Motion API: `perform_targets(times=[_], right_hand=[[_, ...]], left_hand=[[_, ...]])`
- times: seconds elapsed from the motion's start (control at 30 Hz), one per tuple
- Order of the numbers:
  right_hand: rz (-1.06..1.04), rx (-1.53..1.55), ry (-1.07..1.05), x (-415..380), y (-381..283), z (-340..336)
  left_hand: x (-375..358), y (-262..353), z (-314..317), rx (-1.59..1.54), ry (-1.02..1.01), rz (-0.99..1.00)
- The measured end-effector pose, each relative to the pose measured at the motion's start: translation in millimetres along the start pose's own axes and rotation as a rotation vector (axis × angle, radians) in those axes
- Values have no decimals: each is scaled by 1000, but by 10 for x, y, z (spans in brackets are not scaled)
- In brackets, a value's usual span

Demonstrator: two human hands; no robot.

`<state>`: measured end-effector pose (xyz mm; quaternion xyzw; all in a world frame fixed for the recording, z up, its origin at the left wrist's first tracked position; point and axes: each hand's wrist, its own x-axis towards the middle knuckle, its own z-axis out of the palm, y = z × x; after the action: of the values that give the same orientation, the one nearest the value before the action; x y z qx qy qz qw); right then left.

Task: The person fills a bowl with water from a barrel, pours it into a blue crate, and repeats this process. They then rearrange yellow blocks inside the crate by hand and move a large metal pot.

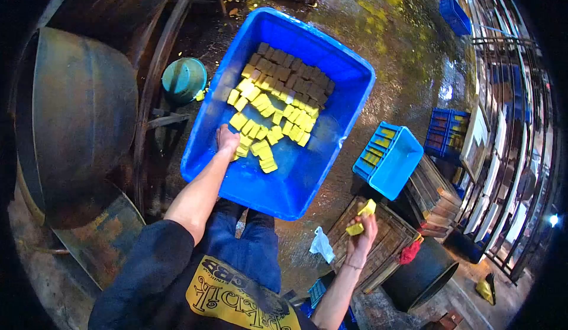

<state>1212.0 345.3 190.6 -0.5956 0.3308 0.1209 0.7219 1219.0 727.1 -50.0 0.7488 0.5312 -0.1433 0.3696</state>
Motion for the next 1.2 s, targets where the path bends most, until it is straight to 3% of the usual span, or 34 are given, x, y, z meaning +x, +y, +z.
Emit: perform_targets(times=[0.2,0.3,0.4,0.53,0.7,0.77,0.83,0.9,0.97,1.2], right_hand=[[157,208,195,-197,501,-385],[215,276,286,-36,593,-469],[238,300,182,421,727,-814],[38,272,242,1110,378,-1126],[-117,454,342,1829,-388,-2111],[-90,599,282,1879,-453,-2448],[-272,649,299,1608,-438,-2238],[-178,881,256,1434,-194,-2216],[-76,974,327,1197,-38,-2015],[-188,856,218,1059,683,-2026]], left_hand=[[248,-6,200,141,36,287],[255,20,211,176,-8,244],[302,-57,233,164,-1,237],[397,-158,179,155,-45,251],[527,-321,259,14,-40,329],[683,-482,363,-71,-88,355],[939,-685,476,-68,-109,477],[886,-601,417,-347,-337,389],[589,-324,220,-318,-299,221],[525,-235,42,-315,-335,126]])
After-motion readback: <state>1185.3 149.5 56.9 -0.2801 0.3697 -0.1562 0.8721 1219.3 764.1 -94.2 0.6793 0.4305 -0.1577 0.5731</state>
